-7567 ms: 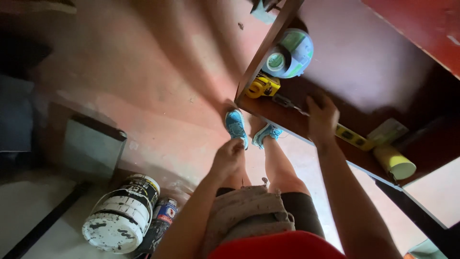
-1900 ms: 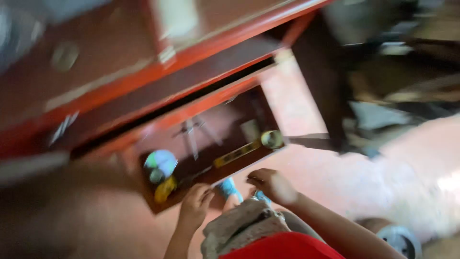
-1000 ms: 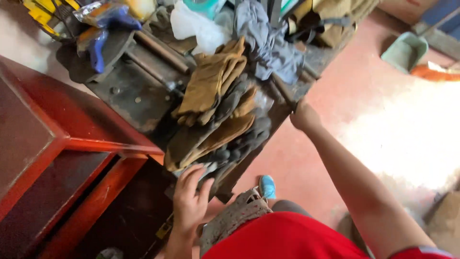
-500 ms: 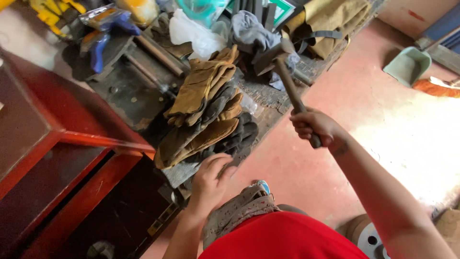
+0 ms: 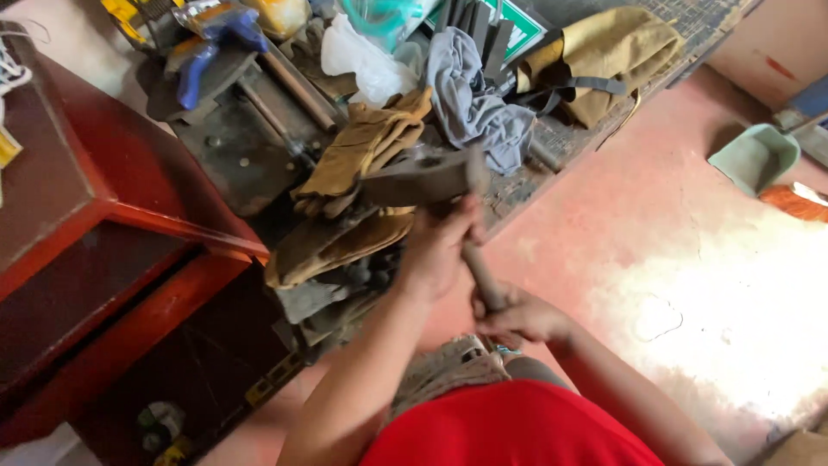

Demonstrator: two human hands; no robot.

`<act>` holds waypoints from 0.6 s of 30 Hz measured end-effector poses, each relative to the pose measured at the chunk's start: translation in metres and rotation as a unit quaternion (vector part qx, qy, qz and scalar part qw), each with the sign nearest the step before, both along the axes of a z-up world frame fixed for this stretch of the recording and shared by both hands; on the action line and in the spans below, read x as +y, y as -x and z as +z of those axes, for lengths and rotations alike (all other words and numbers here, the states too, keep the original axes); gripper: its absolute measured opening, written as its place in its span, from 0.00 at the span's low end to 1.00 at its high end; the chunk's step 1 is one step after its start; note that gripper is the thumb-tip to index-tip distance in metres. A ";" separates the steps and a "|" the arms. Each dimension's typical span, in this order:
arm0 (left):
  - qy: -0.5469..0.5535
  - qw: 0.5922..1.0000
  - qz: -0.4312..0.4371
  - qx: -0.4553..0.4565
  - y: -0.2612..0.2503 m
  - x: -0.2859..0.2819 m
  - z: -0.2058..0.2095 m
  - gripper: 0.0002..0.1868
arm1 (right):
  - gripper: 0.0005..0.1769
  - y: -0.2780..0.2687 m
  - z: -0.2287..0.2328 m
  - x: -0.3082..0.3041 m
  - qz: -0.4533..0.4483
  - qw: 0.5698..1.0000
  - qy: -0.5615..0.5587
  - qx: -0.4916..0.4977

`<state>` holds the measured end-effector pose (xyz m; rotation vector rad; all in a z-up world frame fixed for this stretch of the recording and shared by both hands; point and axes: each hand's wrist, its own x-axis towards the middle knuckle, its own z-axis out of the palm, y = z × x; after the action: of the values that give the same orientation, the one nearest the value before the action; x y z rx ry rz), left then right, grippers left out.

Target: The person sorts hand tools in an open wooden drawer, moving wrenches and pliers aside and placing small items into plastic containers and a cardboard tube. They arrange a tape measure, spirit level, hammer, and sanding block into the drawer compartments and reposition items on the desk above.

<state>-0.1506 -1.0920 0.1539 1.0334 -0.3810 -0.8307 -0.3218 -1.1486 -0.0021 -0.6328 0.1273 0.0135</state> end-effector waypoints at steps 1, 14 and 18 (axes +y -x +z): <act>0.032 0.999 0.025 0.009 -0.003 -0.004 -0.010 0.17 | 0.16 -0.012 0.003 -0.012 -0.002 0.995 0.094 -0.011; -0.227 0.912 0.075 -0.333 0.014 0.095 0.005 0.18 | 0.20 -0.128 -0.087 -0.277 -0.109 0.545 0.781 0.285; -0.502 0.775 0.146 -0.354 0.048 0.151 -0.001 0.18 | 0.28 -0.135 -0.074 -0.284 -0.069 0.605 0.748 0.263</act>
<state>-0.1982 -0.9411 0.1534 2.3762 -0.3810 -0.2699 -0.1868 -1.4329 -0.0766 -2.3370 0.8225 -0.0692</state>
